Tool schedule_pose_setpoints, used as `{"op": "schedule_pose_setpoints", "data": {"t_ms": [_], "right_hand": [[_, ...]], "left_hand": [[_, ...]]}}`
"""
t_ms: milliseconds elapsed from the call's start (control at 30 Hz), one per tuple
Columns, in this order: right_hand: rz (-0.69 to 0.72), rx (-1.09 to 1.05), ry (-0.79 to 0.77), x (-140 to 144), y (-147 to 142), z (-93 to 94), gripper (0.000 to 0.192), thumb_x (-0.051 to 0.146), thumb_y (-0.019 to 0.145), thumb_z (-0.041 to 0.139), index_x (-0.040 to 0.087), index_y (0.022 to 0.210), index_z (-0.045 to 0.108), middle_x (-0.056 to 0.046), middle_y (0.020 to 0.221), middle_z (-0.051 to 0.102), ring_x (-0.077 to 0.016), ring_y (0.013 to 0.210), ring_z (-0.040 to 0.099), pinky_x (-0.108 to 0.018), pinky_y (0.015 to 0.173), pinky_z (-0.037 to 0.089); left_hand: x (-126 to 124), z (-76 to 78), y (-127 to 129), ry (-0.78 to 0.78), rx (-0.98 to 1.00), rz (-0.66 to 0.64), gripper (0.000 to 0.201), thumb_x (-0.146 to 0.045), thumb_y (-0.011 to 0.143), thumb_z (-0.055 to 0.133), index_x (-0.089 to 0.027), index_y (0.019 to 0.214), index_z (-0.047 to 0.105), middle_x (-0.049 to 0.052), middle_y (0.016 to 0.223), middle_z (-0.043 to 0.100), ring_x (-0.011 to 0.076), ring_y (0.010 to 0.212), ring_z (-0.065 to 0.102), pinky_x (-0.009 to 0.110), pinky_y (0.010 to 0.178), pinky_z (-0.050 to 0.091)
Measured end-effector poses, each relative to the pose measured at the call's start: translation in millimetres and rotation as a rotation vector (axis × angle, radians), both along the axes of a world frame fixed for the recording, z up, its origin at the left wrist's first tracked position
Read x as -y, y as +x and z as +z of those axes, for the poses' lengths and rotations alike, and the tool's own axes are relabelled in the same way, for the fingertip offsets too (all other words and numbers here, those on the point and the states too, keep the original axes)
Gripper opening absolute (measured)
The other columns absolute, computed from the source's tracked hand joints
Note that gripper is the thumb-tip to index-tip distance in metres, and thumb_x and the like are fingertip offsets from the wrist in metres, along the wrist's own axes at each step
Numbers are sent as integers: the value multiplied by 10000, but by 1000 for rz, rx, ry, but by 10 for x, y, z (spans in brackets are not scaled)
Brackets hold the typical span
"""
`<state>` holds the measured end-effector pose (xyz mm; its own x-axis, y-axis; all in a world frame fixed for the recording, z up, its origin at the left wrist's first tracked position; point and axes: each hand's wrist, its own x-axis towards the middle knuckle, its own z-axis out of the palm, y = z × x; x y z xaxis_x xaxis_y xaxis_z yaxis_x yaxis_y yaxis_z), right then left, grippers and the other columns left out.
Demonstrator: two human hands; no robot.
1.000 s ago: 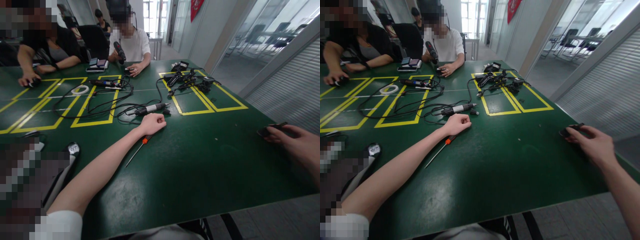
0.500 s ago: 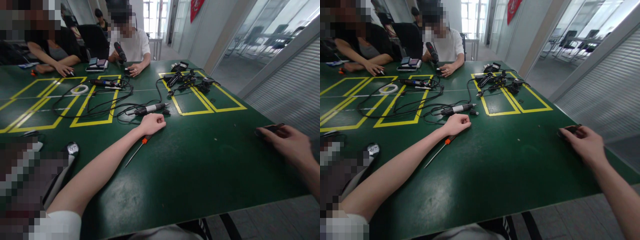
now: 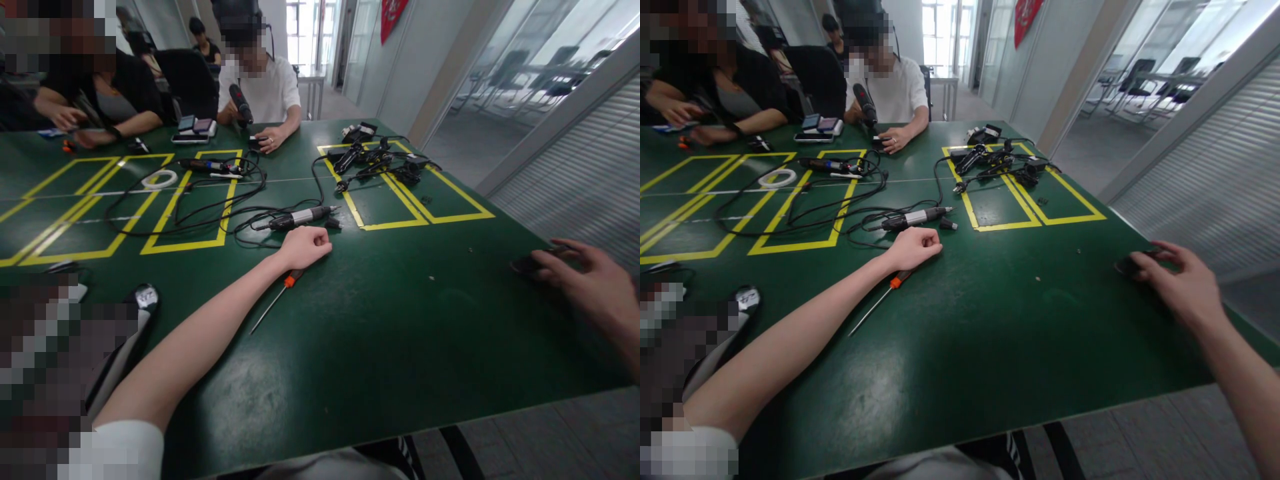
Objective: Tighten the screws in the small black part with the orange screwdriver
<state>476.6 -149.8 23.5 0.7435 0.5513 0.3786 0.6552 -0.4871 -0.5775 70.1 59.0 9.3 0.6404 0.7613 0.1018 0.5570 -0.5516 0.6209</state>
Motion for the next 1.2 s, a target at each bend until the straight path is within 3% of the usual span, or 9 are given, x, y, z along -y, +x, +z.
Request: {"op": "schedule_pose_setpoints", "data": {"t_ms": [67, 133, 233, 300, 433, 533, 833, 1200], "right_hand": [[-164, 119, 134, 1, 10, 8, 470, 422, 731, 633, 183, 1132, 684, -175, 980, 718, -302, 666, 646, -483, 601, 525], [-149, 319, 173, -19, 4, 35, 456, 395, 748, 630, 163, 1136, 688, -199, 993, 708, -346, 792, 662, -507, 699, 525], [244, 608, -93, -115, -60, 70, 270, 419, 809, 579, 204, 894, 720, -158, 846, 720, -351, 859, 663, -469, 752, 509], [417, 696, -300, -222, -147, 65, 317, 417, 866, 522, 190, 841, 742, -169, 874, 743, -334, 840, 658, -431, 701, 483], [409, 738, -603, -423, -337, -3, 422, 385, 926, 485, 116, 956, 809, -205, 970, 764, -351, 939, 678, -426, 733, 495], [375, 690, -677, -486, -399, -47, 442, 365, 959, 455, 116, 988, 819, -203, 1026, 770, -344, 952, 689, -432, 763, 521], [308, 423, -465, -451, -386, -149, 342, 318, 891, 502, 158, 885, 805, -165, 1068, 752, -315, 918, 717, -421, 771, 583], [351, 393, -406, -450, -380, -135, 272, 328, 840, 492, 170, 830, 713, -188, 1027, 740, -342, 940, 717, -456, 831, 583]], "left_hand": [[1, -1, 1, -1, -2, 1, 174, -294, 818, 596, -193, 706, 682, -17, 691, 684, 156, 692, 592, 274, 648, 357], [3, -1, 1, 3, 2, -1, 179, -296, 821, 592, -194, 703, 680, -16, 687, 684, 158, 695, 590, 274, 645, 355], [7, 4, 2, -1, 5, -4, 180, -295, 822, 590, -193, 708, 685, -13, 690, 687, 158, 698, 588, 271, 645, 354], [8, 7, 2, -5, 2, -1, 176, -289, 824, 594, -191, 716, 692, -13, 698, 689, 157, 696, 586, 272, 647, 354], [4, 1, 3, -8, -3, 5, 167, -283, 824, 602, -190, 721, 694, -16, 697, 685, 154, 690, 581, 272, 652, 351], [3, -7, 4, -9, 0, 1, 160, -281, 818, 606, -190, 712, 685, -20, 691, 682, 151, 685, 580, 272, 659, 351], [8, -12, 6, -4, 8, -3, 173, -292, 817, 591, -195, 709, 683, -15, 692, 686, 158, 696, 593, 275, 646, 350], [1, -13, 9, 0, 3, -1, 174, -296, 820, 602, -197, 696, 673, -20, 691, 689, 157, 696, 594, 277, 644, 351]]}}
